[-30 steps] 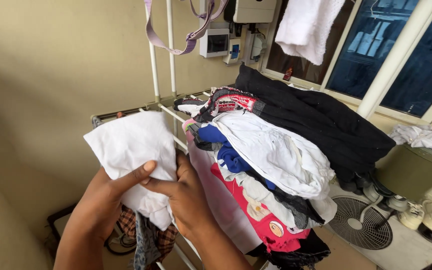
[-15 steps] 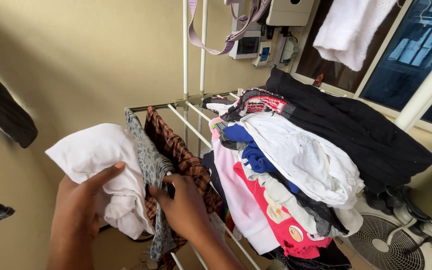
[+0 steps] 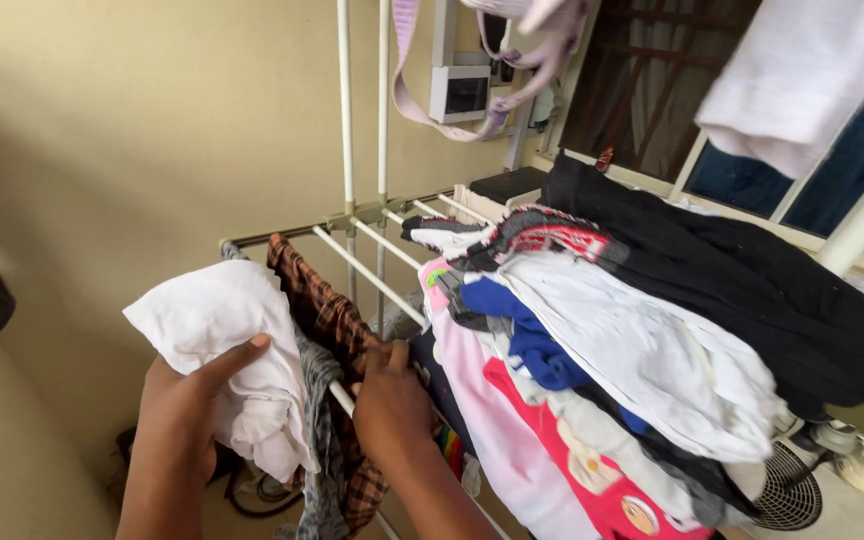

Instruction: The recorder is folding and sorting various items of clothing from a laundry drying rack.

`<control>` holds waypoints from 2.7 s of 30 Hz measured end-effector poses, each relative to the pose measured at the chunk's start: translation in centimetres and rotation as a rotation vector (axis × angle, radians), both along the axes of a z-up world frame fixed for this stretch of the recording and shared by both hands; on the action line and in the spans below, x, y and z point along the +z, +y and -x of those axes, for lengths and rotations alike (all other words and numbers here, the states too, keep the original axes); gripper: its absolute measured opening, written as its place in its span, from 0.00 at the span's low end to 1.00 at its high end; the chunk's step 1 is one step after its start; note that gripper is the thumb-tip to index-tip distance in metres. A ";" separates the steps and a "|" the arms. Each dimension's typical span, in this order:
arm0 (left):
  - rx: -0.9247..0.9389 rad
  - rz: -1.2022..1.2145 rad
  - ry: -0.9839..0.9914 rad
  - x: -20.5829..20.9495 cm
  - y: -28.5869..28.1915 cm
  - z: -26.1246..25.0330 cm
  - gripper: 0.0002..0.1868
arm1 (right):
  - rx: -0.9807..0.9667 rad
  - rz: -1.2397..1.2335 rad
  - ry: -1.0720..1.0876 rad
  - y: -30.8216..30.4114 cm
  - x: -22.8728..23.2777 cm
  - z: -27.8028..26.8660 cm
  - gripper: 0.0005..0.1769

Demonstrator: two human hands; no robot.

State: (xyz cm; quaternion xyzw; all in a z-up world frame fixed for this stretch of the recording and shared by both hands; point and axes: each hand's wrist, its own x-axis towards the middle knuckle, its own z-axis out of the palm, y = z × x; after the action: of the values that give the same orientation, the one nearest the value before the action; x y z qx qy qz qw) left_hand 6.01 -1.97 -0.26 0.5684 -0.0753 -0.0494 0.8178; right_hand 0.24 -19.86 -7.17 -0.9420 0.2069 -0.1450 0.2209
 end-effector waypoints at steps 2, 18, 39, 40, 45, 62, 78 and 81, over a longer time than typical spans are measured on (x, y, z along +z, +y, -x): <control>-0.019 -0.008 0.009 -0.2 -0.2 -1.7 0.32 | 0.009 0.085 0.006 -0.7 -0.7 -2.3 0.24; -0.148 -0.041 0.000 -1.1 -1.2 -10.5 0.37 | -0.152 0.254 0.052 -3.8 -3.4 -12.9 0.08; -0.223 -0.193 0.072 -3.6 -5.2 -19.4 0.35 | -0.223 -0.007 0.053 -3.1 -1.8 -23.0 0.12; -0.219 -0.184 0.073 -4.0 -5.3 -19.8 0.34 | -0.206 0.070 0.058 -3.1 -2.1 -23.6 0.13; -0.235 -0.160 0.104 -4.5 -5.3 -21.5 0.33 | -0.219 0.084 0.048 -4.3 -4.4 -27.6 0.15; -0.177 -0.128 0.132 -4.2 -1.7 -24.4 0.39 | -0.197 0.077 -0.007 -2.7 -1.5 -35.6 0.11; -0.174 -0.165 0.201 -4.6 -2.9 -24.0 0.36 | 0.114 0.103 0.207 -3.3 0.6 -30.0 0.16; -0.116 -0.165 0.198 -4.9 -2.4 -24.2 0.35 | 0.177 0.068 0.443 -1.1 4.3 -24.0 0.20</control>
State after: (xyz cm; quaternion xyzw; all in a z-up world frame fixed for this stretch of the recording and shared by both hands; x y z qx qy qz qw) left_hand 30.24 -4.38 -5.15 0.6209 -0.0227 -0.1587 0.7673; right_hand 24.20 -20.91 -2.84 -0.9722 0.1618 0.0780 0.1501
